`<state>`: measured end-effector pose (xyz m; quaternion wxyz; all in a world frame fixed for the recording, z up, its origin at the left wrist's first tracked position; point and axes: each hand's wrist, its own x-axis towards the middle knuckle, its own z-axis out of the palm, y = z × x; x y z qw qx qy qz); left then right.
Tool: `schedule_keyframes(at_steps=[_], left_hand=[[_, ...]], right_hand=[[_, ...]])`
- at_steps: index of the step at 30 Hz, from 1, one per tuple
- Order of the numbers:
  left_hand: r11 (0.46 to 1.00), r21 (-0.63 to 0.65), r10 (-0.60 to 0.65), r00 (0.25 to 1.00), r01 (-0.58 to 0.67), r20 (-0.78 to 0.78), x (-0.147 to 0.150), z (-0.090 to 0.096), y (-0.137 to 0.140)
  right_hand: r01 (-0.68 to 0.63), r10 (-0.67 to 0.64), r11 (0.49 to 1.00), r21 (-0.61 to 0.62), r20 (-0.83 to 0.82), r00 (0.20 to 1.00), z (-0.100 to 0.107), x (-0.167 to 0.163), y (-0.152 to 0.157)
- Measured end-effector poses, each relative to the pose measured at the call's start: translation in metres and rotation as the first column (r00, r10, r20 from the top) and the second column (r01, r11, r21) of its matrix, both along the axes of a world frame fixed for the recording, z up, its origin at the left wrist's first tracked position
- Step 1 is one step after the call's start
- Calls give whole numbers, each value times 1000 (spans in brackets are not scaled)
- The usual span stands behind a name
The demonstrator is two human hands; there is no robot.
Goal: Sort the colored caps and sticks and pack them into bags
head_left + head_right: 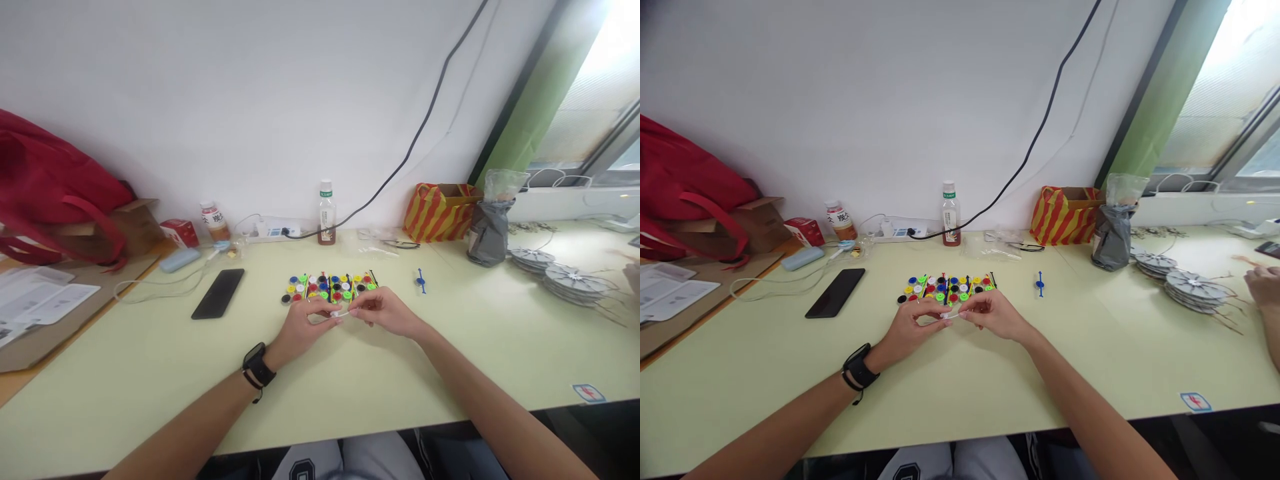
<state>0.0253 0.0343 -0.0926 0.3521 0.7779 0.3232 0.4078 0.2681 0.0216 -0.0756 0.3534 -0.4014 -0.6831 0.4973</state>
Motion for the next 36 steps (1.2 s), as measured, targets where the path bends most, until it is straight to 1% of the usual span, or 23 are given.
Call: schedule_keyframes(at_steps=[3,7,11,13,15,17,21,23,25,28,30,31,32,34,36], left_hand=[[998,70,10,999,-7,-42,-1,0,-1],[997,56,-54,997,57,-60,-1,1,-2],[994,-7,-112,988,112,-107,0,4,-4],[993,-38,-119,988,116,-95,1,4,-4],[991,-68,-122,992,119,-43,2,4,-5],[982,-113,-147,989,149,23,3,4,-6],[940,-243,-221,970,240,104,4,5,-9],[925,-299,-204,970,235,131,5,5,-9],[917,-346,-146,974,199,173,5,4,-6],[905,-401,-55,972,144,227,5,2,-1],[903,-412,-19,969,123,246,4,1,3],[903,-413,-6,967,114,254,4,0,4],[904,-414,4,965,109,261,3,-1,5],[904,-416,15,964,101,267,3,-2,6],[905,-415,22,964,94,266,2,-2,6]], right_hand=[[-32,31,999,-21,-13,999,4,0,-1],[-54,53,998,-37,-21,998,7,-1,-2],[-66,66,998,-22,-22,998,10,-1,-3],[-73,72,997,-30,-43,996,11,0,-4],[-74,72,997,-38,-64,995,11,0,-4],[-63,61,997,-34,-70,996,9,0,-4],[-25,24,1000,-9,-102,994,2,-1,-1],[7,-6,1000,12,-146,989,-3,-2,0],[76,-63,995,66,-172,983,-6,-3,1],[163,-143,966,201,-113,983,-9,-4,-1],[166,-158,948,271,-52,986,-9,-5,-3],[162,-158,945,285,-36,987,-9,-6,-5],[161,-158,945,285,-33,987,-8,-7,-6],[146,-145,957,249,-24,989,-7,-9,-8],[61,-64,983,173,12,998,-5,-9,-9]])
